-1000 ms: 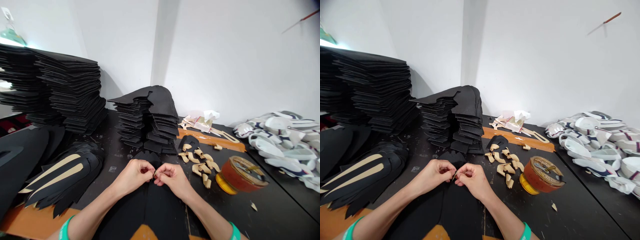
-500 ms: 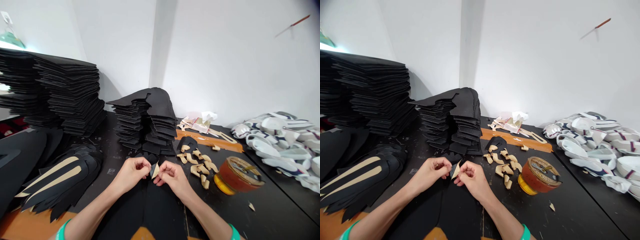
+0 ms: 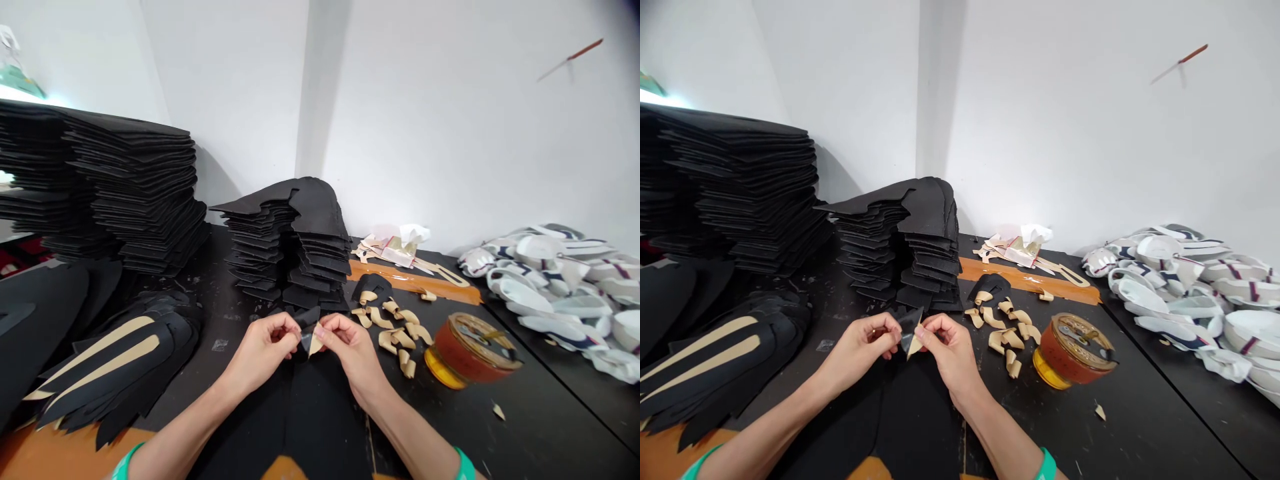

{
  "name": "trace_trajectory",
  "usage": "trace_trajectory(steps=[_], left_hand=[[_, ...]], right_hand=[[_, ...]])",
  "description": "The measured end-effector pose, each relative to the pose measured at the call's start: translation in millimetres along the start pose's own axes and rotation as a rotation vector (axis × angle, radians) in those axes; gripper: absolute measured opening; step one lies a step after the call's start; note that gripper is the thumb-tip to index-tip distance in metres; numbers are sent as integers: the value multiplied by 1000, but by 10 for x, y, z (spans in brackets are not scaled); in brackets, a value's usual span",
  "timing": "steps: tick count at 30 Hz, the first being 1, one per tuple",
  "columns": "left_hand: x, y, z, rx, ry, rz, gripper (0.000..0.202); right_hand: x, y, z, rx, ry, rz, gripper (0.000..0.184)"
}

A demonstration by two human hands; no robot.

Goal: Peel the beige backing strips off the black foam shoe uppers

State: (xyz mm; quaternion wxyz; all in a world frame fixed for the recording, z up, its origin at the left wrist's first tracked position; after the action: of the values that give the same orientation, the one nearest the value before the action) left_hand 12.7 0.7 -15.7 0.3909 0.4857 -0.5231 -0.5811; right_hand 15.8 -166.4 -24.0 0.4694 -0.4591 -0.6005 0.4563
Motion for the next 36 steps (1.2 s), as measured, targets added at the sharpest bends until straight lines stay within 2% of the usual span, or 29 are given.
trace_trajectory(steps=[4,7,12,15,19,22,26,29,33,36], left_hand=[[24,-26,-3,-20,-41,4,7],[38,-11,8,-46,-103,38,4],[-19,115,33,-32,-169,231,26],[-29,141,32,12,-128,136,11],[13,77,20,35,-104,-13,21],[19,34,14,38,-110,-23,20],[0,26,8,43,-103,-22,18],[-7,25,-5,32,-72,1,14],[5,17,-20,6,-40,95,10],[9,17,-19,-24,-7,173,13]], right_hand=[[-33,-49,0,-101,100,21,25],[-36,-44,10,-114,82,63,27],[-36,-60,42,-146,18,193,29],[-21,-96,72,-253,-9,339,28],[37,-118,120,-436,-43,477,27],[75,-112,145,-475,-54,497,26],[51,-114,123,-412,-18,457,29],[-50,-99,46,-309,103,334,28],[-183,-13,-59,-107,234,106,31],[-221,68,-92,51,253,-16,34]])
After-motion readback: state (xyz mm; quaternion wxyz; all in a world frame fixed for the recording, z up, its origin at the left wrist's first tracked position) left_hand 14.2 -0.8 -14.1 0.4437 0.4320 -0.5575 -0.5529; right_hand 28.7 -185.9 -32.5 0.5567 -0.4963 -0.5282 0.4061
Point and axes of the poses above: each hand's wrist, its own z-axis away from the middle knuckle, its own x-axis out of the palm, y = z × x, the point moved 2 cm from there along -z, towards the middle knuckle
